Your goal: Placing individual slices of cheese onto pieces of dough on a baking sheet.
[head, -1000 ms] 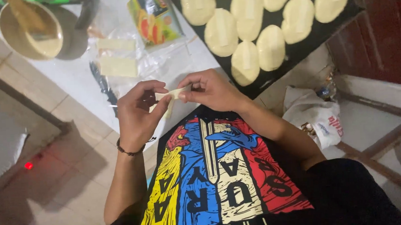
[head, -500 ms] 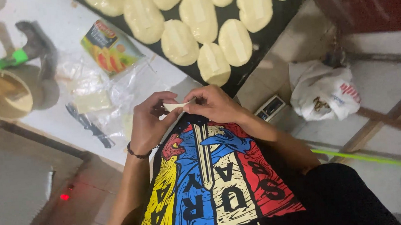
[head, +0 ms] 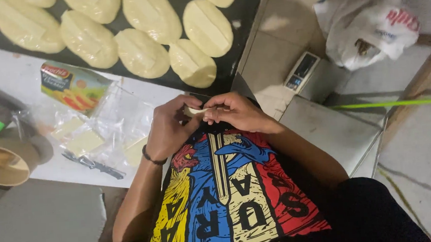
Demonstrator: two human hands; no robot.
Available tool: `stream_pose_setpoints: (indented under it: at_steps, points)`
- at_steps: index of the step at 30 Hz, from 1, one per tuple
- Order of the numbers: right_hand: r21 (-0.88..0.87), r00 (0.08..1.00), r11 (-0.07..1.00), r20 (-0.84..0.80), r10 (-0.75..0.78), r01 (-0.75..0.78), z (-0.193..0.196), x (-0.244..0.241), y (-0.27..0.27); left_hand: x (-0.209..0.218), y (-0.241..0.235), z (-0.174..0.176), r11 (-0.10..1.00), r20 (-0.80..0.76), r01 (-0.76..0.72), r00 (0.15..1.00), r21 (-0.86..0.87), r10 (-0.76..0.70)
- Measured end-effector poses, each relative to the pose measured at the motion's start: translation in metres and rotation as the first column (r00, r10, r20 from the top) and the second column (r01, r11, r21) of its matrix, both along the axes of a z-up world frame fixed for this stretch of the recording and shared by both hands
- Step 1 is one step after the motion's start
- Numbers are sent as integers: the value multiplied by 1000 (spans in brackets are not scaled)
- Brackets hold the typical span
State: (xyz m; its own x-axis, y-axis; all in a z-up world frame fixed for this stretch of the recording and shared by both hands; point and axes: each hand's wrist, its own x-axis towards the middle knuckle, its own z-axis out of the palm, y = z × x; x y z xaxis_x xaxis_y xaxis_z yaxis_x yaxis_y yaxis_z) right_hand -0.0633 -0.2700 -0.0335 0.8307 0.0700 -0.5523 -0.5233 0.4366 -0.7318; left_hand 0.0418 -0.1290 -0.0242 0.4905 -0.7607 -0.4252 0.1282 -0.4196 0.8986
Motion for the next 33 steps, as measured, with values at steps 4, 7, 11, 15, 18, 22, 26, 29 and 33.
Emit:
stream_pose_setpoints:
  at_steps: [4, 7, 11, 15, 18, 22, 26, 29, 33]
  points:
    - [12, 991, 992, 36, -127, 127, -32, -17, -3, 6, -15, -11, 1000, -50, 24, 998, 10, -23]
    - [-49, 975, 976, 71, -210, 213, -49, -24, -2, 7, -26, -18, 996, -10, 82, 997, 32, -82]
    - [-75, 970, 969, 89, -227, 234, -50, -24, -8, 9, -36, -23, 989, 29, 145, 989, 37, -146]
    - [-85, 970, 968, 84, -227, 234, -49, -25, -8, 6, -38, -28, 987, 33, 156, 987, 33, -157]
    - [40, 973, 972, 26, -231, 230, -37, -21, -11, 1, -37, -30, 984, 32, 172, 984, 38, -173]
    - [279, 957, 915, -53, -287, 290, -50, -29, -8, 9, -36, -36, 979, -52, 186, 980, -86, -191]
    - [411, 922, 825, -178, -344, 387, -50, -29, -8, 10, -37, -38, 975, -117, 151, 978, -163, -171]
    - [496, 895, 745, -243, -374, 446, -63, -35, -2, 10, -41, -32, 965, -82, 172, 978, -200, -192]
    - [529, 867, 689, -269, -419, 497, -73, -43, -3, 17, -48, -15, 971, 95, 237, 968, -34, -233]
